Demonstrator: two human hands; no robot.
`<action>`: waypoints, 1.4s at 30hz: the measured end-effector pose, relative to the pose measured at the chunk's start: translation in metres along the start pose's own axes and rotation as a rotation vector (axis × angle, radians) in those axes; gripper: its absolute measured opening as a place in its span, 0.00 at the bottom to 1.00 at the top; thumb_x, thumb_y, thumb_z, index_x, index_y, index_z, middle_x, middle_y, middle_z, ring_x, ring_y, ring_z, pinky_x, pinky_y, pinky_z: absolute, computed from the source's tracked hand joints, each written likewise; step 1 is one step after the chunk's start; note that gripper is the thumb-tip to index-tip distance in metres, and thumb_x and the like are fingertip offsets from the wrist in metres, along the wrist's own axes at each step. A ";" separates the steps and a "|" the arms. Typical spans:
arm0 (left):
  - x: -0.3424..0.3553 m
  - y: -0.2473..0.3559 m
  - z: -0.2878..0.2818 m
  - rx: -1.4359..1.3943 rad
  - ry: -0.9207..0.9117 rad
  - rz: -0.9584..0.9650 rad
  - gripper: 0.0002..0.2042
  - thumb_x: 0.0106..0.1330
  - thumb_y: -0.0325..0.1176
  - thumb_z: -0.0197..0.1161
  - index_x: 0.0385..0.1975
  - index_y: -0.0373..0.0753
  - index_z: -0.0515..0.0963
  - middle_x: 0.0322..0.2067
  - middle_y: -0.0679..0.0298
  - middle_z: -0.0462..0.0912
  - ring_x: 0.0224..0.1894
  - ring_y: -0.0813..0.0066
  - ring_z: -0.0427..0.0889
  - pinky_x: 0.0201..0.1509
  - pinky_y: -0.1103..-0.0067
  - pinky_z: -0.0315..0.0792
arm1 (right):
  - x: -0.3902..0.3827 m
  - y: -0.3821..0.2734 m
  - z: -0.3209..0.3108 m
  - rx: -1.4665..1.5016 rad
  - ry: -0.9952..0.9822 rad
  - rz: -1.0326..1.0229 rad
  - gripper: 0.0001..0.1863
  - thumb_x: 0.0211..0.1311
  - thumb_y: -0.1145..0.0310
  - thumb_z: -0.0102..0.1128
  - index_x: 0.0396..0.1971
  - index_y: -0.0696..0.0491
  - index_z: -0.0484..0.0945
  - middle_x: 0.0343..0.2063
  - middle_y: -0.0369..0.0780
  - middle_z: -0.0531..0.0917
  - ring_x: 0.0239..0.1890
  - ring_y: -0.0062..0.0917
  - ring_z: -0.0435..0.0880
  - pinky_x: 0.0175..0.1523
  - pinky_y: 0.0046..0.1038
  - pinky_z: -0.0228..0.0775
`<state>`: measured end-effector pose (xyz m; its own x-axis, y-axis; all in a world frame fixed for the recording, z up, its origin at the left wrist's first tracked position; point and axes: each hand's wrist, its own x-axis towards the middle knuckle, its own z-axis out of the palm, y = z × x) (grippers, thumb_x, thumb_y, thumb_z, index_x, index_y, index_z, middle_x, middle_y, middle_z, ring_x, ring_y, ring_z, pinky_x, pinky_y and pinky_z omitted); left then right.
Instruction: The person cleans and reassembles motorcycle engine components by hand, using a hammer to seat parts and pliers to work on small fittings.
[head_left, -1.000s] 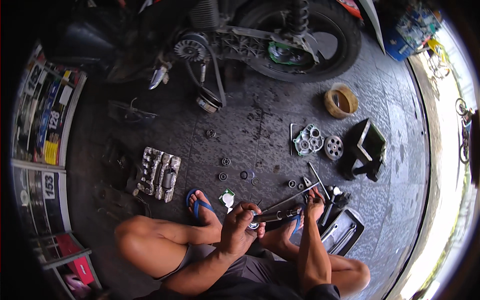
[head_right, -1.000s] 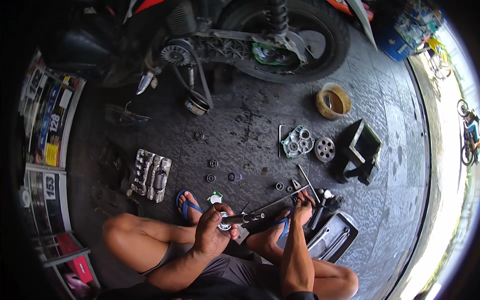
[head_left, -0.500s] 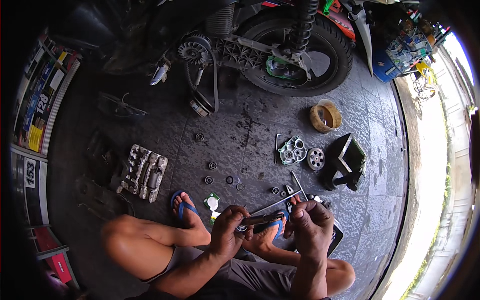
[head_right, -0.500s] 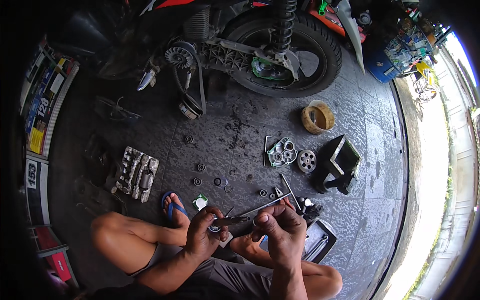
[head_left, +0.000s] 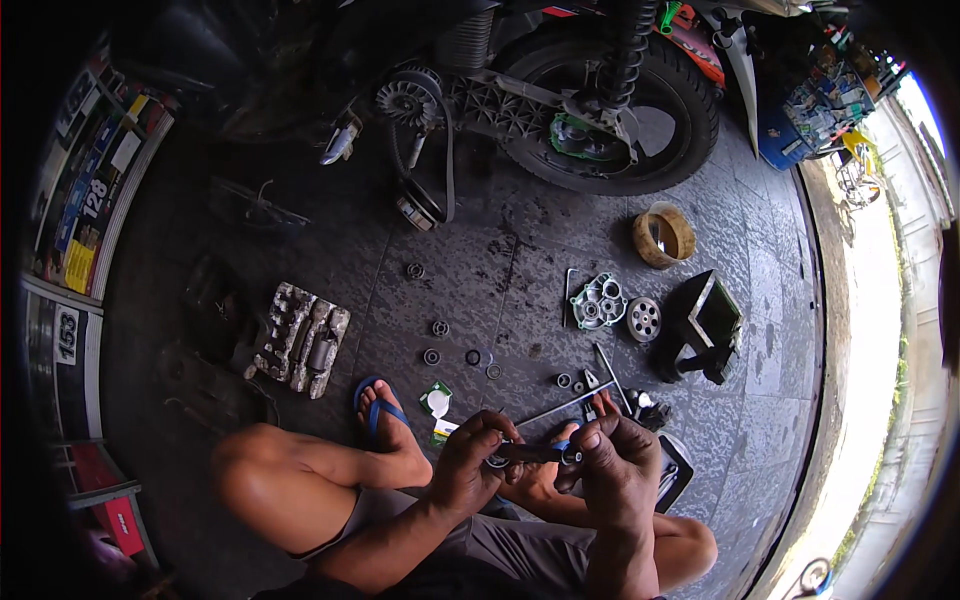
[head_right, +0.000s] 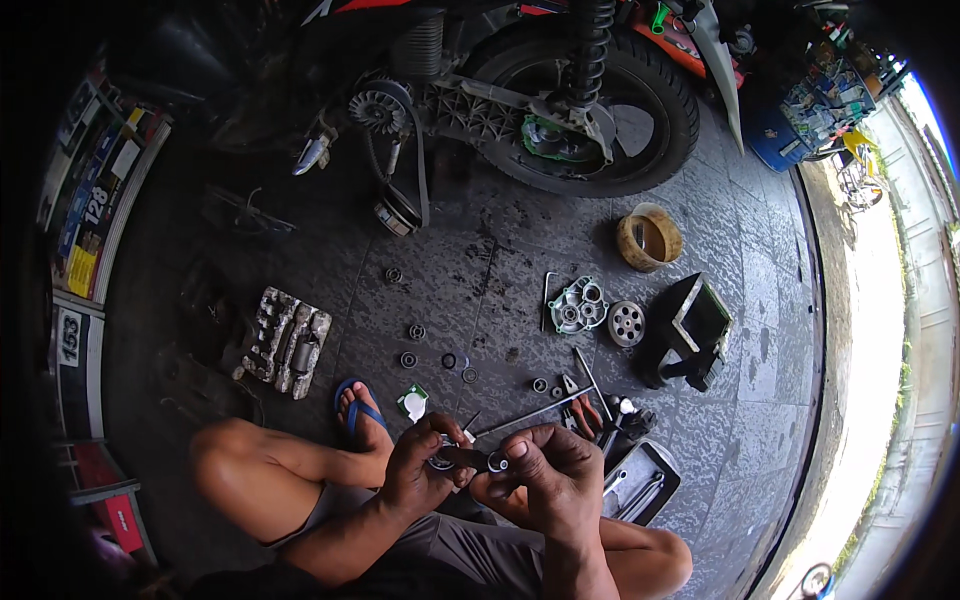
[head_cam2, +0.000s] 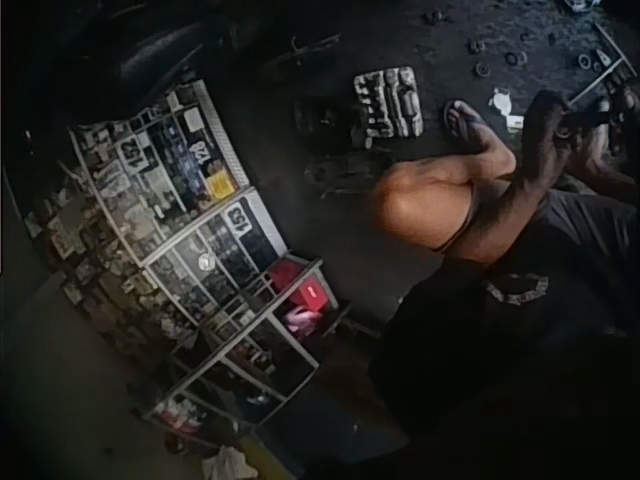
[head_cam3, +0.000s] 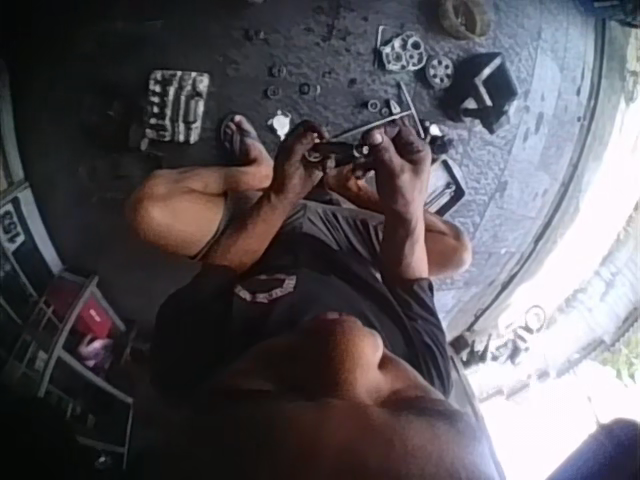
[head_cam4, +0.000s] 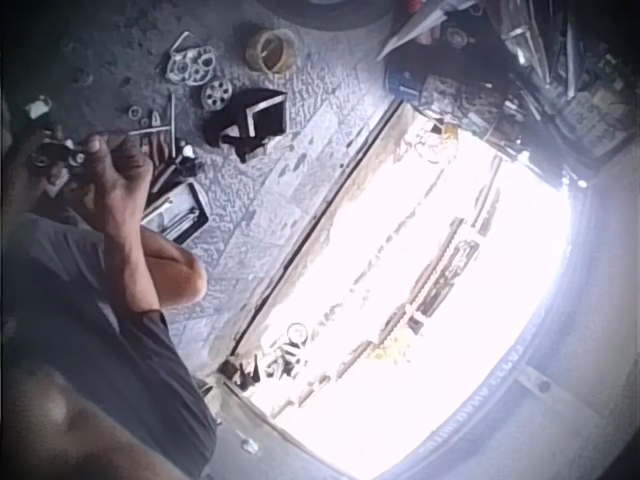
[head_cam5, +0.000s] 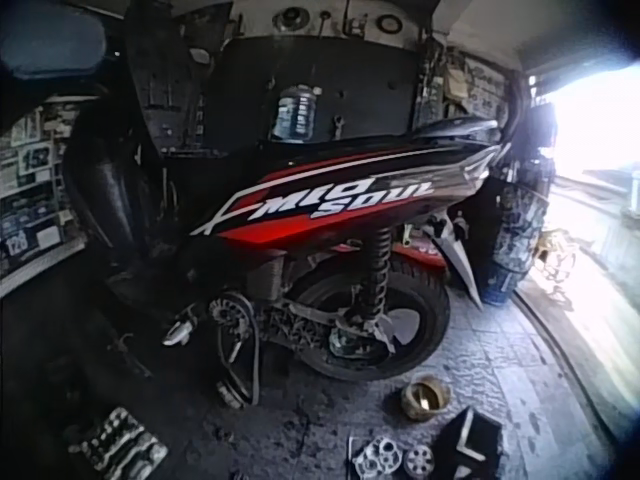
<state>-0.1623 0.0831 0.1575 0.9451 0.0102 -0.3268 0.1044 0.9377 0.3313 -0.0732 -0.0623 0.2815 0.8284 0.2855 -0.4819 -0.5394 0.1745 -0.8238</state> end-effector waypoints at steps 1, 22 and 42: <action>0.000 0.000 -0.001 -0.007 -0.027 0.005 0.11 0.74 0.35 0.56 0.47 0.35 0.74 0.40 0.57 0.80 0.36 0.70 0.81 0.41 0.74 0.75 | -0.001 0.000 0.001 -0.011 0.011 0.001 0.14 0.68 0.67 0.69 0.31 0.63 0.81 0.25 0.43 0.85 0.21 0.24 0.85 0.27 0.23 0.79; 0.006 0.002 0.002 -0.027 -0.109 0.033 0.11 0.75 0.35 0.54 0.49 0.35 0.73 0.38 0.56 0.80 0.36 0.71 0.81 0.43 0.75 0.74 | -0.010 0.002 -0.016 -0.079 -0.222 -0.070 0.19 0.63 0.76 0.70 0.50 0.67 0.77 0.43 0.45 0.85 0.48 0.32 0.88 0.53 0.31 0.82; 0.001 0.024 0.027 0.810 -0.320 -0.041 0.10 0.70 0.25 0.64 0.48 0.34 0.79 0.42 0.64 0.84 0.44 0.81 0.81 0.47 0.79 0.75 | -0.001 -0.016 -0.018 -0.723 -0.279 -0.351 0.11 0.58 0.75 0.71 0.39 0.63 0.83 0.33 0.40 0.84 0.37 0.23 0.85 0.42 0.24 0.75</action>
<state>-0.1510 0.0963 0.1887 0.9647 -0.2305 -0.1277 0.2133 0.3988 0.8919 -0.0628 -0.0822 0.2896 0.8111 0.5655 -0.1495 0.0502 -0.3218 -0.9455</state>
